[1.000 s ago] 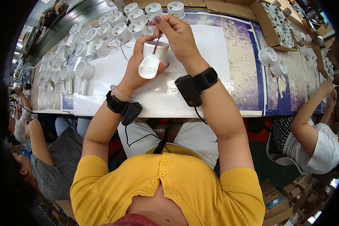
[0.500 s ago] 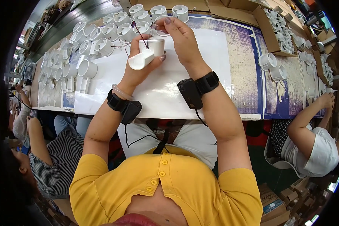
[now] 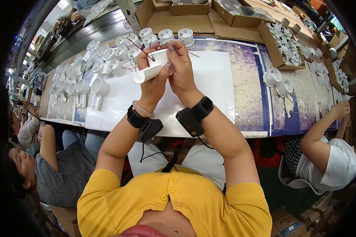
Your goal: The person assembles a fan by threading wires through a housing, pressing the motor into place, and fitting a grille onto the unit. They then press the components together and place the completed fan on the table.
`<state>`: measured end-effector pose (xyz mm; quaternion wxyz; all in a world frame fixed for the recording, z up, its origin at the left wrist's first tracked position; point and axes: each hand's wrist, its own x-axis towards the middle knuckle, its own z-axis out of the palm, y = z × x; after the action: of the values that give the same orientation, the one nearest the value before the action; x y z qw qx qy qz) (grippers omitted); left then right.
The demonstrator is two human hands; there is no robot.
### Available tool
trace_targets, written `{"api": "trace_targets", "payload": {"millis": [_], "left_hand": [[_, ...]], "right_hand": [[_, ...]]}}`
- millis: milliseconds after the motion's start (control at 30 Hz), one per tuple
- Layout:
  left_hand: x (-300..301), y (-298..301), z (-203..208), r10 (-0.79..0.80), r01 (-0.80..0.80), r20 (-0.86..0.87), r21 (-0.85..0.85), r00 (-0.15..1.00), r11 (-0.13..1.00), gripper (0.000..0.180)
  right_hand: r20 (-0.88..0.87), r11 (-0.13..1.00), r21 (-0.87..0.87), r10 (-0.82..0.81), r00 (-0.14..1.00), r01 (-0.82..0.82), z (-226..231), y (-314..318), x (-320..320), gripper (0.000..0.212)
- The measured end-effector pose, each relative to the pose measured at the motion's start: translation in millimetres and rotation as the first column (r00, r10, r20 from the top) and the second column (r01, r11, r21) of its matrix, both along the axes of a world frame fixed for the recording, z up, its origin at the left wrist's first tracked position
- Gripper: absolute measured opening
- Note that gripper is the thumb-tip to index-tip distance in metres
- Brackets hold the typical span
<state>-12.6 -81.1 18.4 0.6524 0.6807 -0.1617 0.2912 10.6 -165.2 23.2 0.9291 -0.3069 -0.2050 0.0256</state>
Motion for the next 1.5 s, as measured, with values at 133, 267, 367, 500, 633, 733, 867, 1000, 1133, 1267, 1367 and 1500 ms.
{"api": "trace_targets", "payload": {"millis": [133, 267, 367, 500, 633, 733, 867, 1000, 1133, 1267, 1367, 1500], "left_hand": [[0.0, -8.6, -1.4, -0.052, 0.051, -0.004, -0.112, 0.999, 0.992, 0.052], [1.5, -10.0, -2.9, -0.036, 0.036, -0.001, -0.074, 0.999, 0.997, 0.049], [4.2, -7.1, -6.6, -0.015, 0.016, 0.022, -0.032, 1.000, 0.999, 0.049], [4.2, -6.9, -10.9, -0.013, 0.015, 0.043, -0.032, 0.999, 0.999, 0.050], [2.0, -8.3, -10.8, -0.036, 0.037, 0.015, -0.077, 0.999, 0.996, 0.052], [1.1, -8.5, -7.9, -0.053, 0.051, -0.016, -0.104, 0.998, 0.993, 0.055], [0.6, -7.9, 1.2, -0.128, 0.136, 0.123, -0.055, 0.984, 0.989, 0.046], [6.0, -2.1, -4.6, -0.318, 0.295, 0.016, -0.419, 0.948, 0.859, 0.032], [7.7, 1.7, -9.2, -0.298, 0.245, -0.012, -0.539, 0.954, 0.806, 0.025], [7.7, 3.9, -8.9, -0.188, 0.197, 0.060, -0.346, 0.980, 0.917, 0.021], [6.8, 3.3, -7.4, -0.164, 0.179, 0.079, -0.253, 0.983, 0.951, 0.020], [4.7, 0.7, -12.7, -0.180, 0.178, 0.025, -0.335, 0.983, 0.925, 0.019]], "right_hand": [[-0.081, 0.995, -0.022, -0.099, 0.992, 0.097, 0.3, 2.4, -1.5, 0.014], [-0.136, 0.985, -0.073, -0.167, 0.976, 0.158, 4.6, 2.8, -2.1, 0.015], [-0.094, 0.966, -0.140, -0.229, 0.969, 0.215, -0.7, 2.1, 0.3, 0.019], [0.026, 0.910, -0.258, -0.330, 0.944, 0.325, -2.1, 0.7, 2.0, 0.025], [0.008, 0.886, -0.294, -0.372, 0.928, 0.358, -2.2, 1.6, 2.9, 0.027], [-0.030, 0.902, -0.281, -0.349, 0.937, 0.327, -2.9, -0.6, 7.3, 0.026], [-0.390, 0.995, 0.090, -0.006, 0.921, 0.044, 4.1, -9.5, 12.7, 0.025], [-0.373, 0.980, 0.195, 0.101, 0.922, -0.028, 2.5, -3.6, 8.7, 0.025], [-0.228, 0.989, -0.084, -0.141, 0.963, 0.125, 3.7, 8.8, 1.8, 0.028], [-0.142, 0.984, -0.152, -0.113, 0.983, 0.091, 0.3, 4.8, 0.6, 0.029], [-0.218, 0.996, -0.004, -0.089, 0.972, 0.091, -1.2, 8.7, -3.6, 0.030], [-0.205, 0.983, -0.061, -0.184, 0.961, 0.175, -6.3, 10.6, -4.1, 0.032]]}}
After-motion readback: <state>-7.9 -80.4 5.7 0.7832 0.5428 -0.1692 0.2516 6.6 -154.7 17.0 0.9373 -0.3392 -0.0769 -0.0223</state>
